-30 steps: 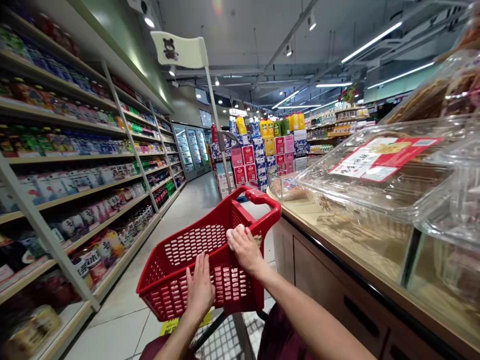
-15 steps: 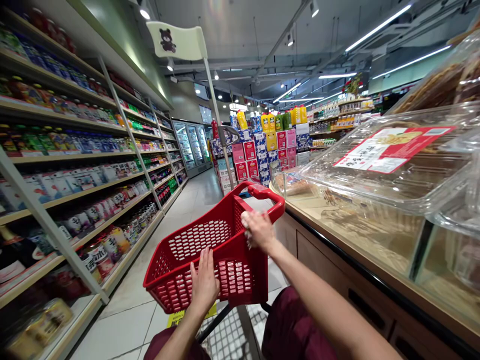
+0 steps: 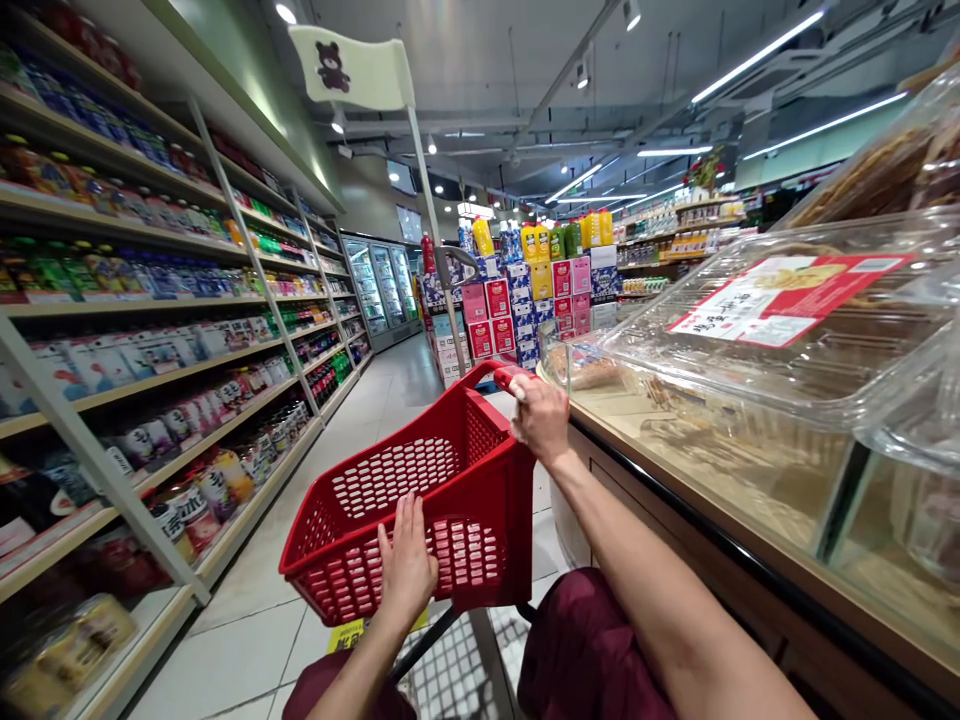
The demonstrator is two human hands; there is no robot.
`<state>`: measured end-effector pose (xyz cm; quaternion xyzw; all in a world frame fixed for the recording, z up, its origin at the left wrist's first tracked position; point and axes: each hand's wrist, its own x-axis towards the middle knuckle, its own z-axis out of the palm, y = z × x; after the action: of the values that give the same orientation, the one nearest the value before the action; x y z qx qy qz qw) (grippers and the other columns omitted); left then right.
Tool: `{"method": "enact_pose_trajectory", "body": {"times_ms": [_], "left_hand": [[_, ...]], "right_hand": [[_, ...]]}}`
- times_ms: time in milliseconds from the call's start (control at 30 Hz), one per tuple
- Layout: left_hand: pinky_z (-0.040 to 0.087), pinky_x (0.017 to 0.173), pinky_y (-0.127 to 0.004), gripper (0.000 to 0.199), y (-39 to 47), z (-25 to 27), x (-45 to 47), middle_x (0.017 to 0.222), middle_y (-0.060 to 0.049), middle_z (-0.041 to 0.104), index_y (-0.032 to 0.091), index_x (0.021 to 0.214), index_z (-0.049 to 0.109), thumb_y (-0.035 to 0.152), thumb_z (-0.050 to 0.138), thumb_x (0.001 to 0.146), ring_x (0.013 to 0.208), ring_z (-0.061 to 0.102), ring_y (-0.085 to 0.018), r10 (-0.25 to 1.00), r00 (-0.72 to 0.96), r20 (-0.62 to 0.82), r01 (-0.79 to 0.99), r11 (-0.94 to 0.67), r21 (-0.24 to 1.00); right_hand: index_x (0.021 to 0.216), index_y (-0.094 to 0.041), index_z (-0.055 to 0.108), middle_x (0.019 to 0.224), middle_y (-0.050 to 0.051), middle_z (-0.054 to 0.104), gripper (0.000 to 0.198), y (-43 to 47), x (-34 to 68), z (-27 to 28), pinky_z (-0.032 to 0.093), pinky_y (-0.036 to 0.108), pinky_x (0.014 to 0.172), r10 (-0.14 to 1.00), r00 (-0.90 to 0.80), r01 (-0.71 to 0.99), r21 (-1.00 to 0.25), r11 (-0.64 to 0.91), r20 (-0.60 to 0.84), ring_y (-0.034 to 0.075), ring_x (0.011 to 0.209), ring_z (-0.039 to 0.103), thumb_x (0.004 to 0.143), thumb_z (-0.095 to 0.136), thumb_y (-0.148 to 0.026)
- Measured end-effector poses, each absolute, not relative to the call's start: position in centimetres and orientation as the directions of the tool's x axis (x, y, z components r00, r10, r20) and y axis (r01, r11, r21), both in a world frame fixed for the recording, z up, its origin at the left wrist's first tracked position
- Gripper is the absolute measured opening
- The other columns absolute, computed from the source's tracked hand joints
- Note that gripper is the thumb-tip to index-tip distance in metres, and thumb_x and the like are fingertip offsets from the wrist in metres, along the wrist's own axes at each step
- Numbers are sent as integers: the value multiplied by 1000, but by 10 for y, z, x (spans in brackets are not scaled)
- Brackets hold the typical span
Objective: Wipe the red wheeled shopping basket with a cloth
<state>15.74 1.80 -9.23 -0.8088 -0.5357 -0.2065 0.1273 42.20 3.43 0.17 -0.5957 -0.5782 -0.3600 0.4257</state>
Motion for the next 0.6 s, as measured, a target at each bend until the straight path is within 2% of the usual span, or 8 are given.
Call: {"method": "enact_pose_trajectory", "body": {"times_ms": [67,167,300,367,500,567,600], "left_hand": [[13,106,-52,81,18,-93,158,145,-10,19,9,136,18,3,37,58,134,12,-22,815,330,477,919,-392,33],[13,107,-51,80,17,-93,157,145,-10,18,10,136,18,2,37,58,134,12,-21,816,337,470,914,-403,44],[12,107,-51,81,15,-92,155,145,-9,17,10,136,18,2,37,58,134,11,-21,813,344,469,911,-409,42],[12,107,-51,81,15,-92,154,145,-9,17,10,136,18,1,36,58,134,12,-21,817,331,473,918,-394,38],[11,107,-51,79,18,-94,151,145,-9,18,10,136,19,0,36,59,133,13,-20,805,345,483,919,-393,-2],[9,107,-49,80,19,-95,150,145,-9,18,11,136,18,0,36,59,134,12,-20,789,366,493,911,-412,-18],[9,107,-49,80,19,-95,151,145,-9,18,11,136,17,1,36,59,134,12,-20,787,368,495,909,-416,-14]], "right_hand": [[115,-14,53,111,13,56,35,29,437,3,27,38,91,361,73,997,-81,8,930,22,99,47,83,40,-21],[116,-18,53,113,10,57,35,18,434,-14,22,41,97,451,-35,999,19,39,892,22,105,46,84,40,-24],[123,-16,47,121,13,52,46,14,411,-38,19,47,100,505,-105,994,91,52,857,27,114,40,82,47,-36],[123,-17,48,119,12,54,42,18,401,-43,22,44,100,515,-168,985,128,113,840,25,111,44,82,46,-29],[118,-26,52,113,4,59,37,23,409,-33,27,36,99,519,-329,931,180,316,789,16,104,51,85,39,-15],[117,-29,51,114,2,59,37,19,428,-20,25,38,99,551,-318,928,136,346,771,15,104,51,86,38,-16],[118,-29,51,115,2,59,37,16,437,-14,24,41,99,569,-254,947,82,309,782,16,106,51,86,38,-15]]}}
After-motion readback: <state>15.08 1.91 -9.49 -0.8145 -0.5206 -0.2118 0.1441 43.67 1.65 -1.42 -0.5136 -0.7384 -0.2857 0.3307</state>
